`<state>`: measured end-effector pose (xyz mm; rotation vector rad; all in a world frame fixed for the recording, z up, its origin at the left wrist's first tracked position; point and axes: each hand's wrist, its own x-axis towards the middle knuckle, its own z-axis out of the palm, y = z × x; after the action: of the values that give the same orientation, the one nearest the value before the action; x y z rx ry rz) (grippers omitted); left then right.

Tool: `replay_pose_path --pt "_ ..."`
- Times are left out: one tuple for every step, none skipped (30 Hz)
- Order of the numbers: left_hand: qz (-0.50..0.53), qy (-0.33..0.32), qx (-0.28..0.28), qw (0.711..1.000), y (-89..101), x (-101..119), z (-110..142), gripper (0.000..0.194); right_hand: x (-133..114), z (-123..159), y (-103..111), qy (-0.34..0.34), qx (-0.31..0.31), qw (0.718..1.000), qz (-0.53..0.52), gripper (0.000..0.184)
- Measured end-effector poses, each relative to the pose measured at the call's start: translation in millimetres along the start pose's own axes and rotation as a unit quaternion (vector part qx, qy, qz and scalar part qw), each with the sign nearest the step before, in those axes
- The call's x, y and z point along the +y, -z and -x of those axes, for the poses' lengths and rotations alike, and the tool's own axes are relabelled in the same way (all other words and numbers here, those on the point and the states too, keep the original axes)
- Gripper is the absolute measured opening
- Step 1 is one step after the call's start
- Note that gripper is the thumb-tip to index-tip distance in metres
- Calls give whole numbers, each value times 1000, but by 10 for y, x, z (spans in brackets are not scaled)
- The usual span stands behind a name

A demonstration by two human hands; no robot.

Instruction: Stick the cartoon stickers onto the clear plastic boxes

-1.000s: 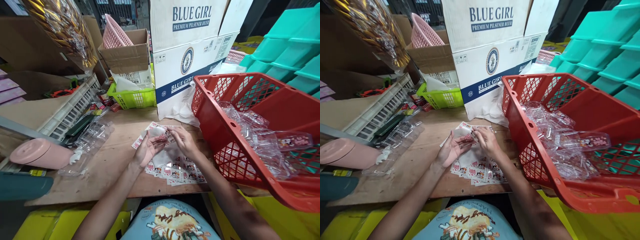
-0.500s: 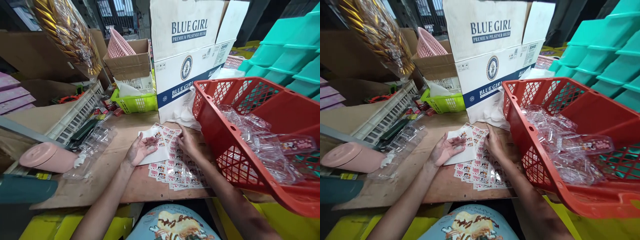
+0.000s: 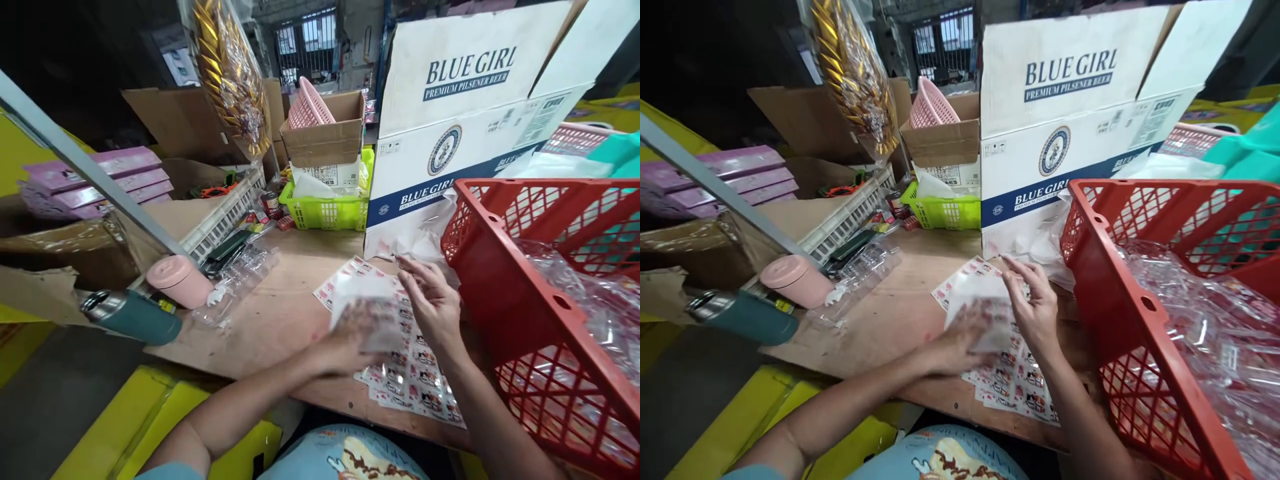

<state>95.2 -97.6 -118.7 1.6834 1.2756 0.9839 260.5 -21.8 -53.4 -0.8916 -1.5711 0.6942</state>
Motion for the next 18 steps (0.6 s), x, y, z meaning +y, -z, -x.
replay_pose_path --pt "-30 -34 -42 998 0 -10 -10 73 -24 31 5 -7 -27 1000 -11 43" --pt "-66 -63 -59 994 78 -8 -41 67 -42 72 13 -19 -51 998 -21 55" --pt "-93 -73 -45 992 239 1 -90 63 -54 121 26 -31 -70 997 -30 67" --pt "-115 -69 -18 991 477 8 -155 60 -57 175 42 -42 -84 995 -35 76" --pt "-196 -44 64 977 772 8 -230 59 -53 230 61 -50 -94 994 -37 82" --pt "-285 1 133 949 1100 -3 -307 63 -45 285 77 -55 -101 993 -35 84" --pt "-385 65 148 909 1430 -25 -379 74 -34 337 89 -58 -106 992 -32 85" --pt "-473 142 142 858 1736 -56 -440 85 -25 384 91 -59 -111 992 -29 84" --pt "-530 198 98 818 1996 -90 -486 88 -20 425 82 -60 -116 991 -26 82" --pt "-545 216 76 806 2200 -123 -515 86 -19 460 63 -61 -124 990 -22 80" --pt "-556 228 48 798 2344 -151 -529 81 -23 488 37 -57 -135 989 -16 78" --pt "-556 223 24 800 2435 -174 -528 75 -31 510 6 -46 -147 988 -8 77" --pt "-554 210 6 806 2482 -193 -517 69 -40 524 -25 -29 -157 987 4 76" --pt "-554 195 -11 809 2499 -212 -499 62 -50 531 -52 -11 -167 986 15 75" --pt "-555 180 -25 812 2496 -232 -476 58 -60 532 -74 6 -174 984 26 74" --pt "-556 167 -34 814 2485 -257 -451 56 -69 527 -90 20 -180 983 33 74" --pt "-556 160 -39 815 2471 -287 -428 58 -78 517 -102 29 -185 982 39 73" --pt "-557 159 -38 814 2458 -320 -407 64 -86 503 -112 35 -191 980 43 73"
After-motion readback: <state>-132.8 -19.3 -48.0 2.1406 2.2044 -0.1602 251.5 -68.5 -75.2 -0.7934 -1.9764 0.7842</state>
